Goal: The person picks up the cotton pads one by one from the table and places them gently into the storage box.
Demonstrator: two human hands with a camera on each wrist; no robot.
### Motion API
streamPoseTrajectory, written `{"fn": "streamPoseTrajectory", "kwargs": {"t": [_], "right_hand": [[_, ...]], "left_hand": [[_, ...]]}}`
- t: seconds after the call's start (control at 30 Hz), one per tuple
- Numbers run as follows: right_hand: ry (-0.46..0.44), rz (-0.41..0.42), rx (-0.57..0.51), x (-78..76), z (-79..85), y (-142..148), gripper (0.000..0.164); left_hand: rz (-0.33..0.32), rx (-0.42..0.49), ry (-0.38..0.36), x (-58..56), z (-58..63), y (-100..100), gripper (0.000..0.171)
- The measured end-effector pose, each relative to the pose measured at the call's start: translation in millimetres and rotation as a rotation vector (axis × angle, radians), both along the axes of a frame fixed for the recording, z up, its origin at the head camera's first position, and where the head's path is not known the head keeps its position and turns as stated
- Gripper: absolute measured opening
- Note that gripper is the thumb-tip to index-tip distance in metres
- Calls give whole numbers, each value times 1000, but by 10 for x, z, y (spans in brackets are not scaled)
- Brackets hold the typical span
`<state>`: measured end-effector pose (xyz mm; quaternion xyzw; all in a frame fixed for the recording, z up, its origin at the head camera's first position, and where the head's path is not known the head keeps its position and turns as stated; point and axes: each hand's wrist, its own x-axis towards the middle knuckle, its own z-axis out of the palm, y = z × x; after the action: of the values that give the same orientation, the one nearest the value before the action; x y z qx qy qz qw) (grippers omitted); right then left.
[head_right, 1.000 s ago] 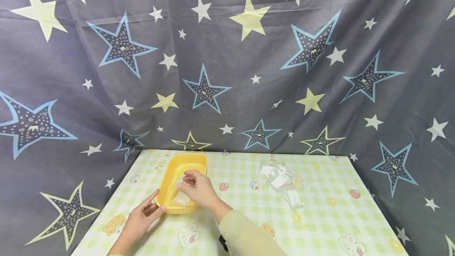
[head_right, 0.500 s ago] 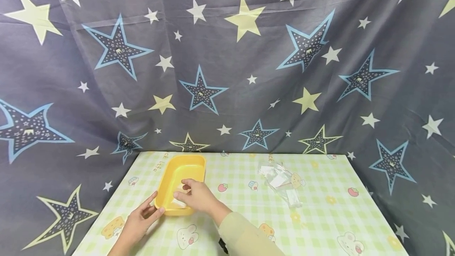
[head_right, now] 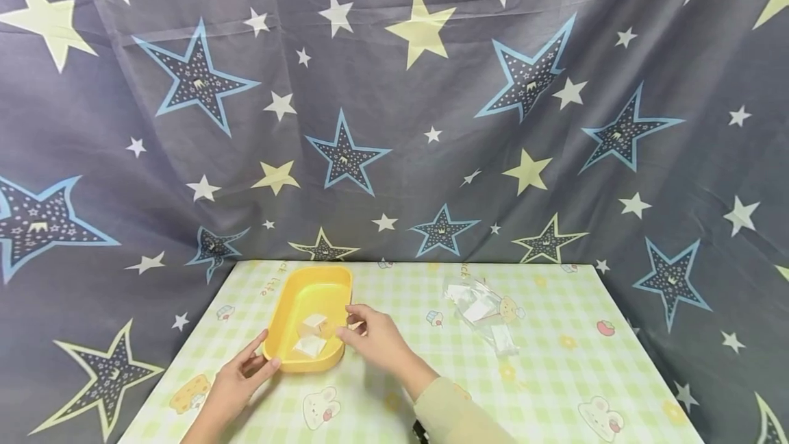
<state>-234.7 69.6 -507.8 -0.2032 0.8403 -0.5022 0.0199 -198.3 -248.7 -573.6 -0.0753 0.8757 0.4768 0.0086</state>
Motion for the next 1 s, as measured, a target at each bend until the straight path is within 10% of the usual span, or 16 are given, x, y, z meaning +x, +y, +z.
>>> {"fn": "streamPoseTrajectory", "kwargs": {"t": [1.0], "right_hand": [[58, -306, 291, 21, -200, 1569, 58]], "left_hand": [[-2, -23, 16, -16, -4, -30, 84]]}}
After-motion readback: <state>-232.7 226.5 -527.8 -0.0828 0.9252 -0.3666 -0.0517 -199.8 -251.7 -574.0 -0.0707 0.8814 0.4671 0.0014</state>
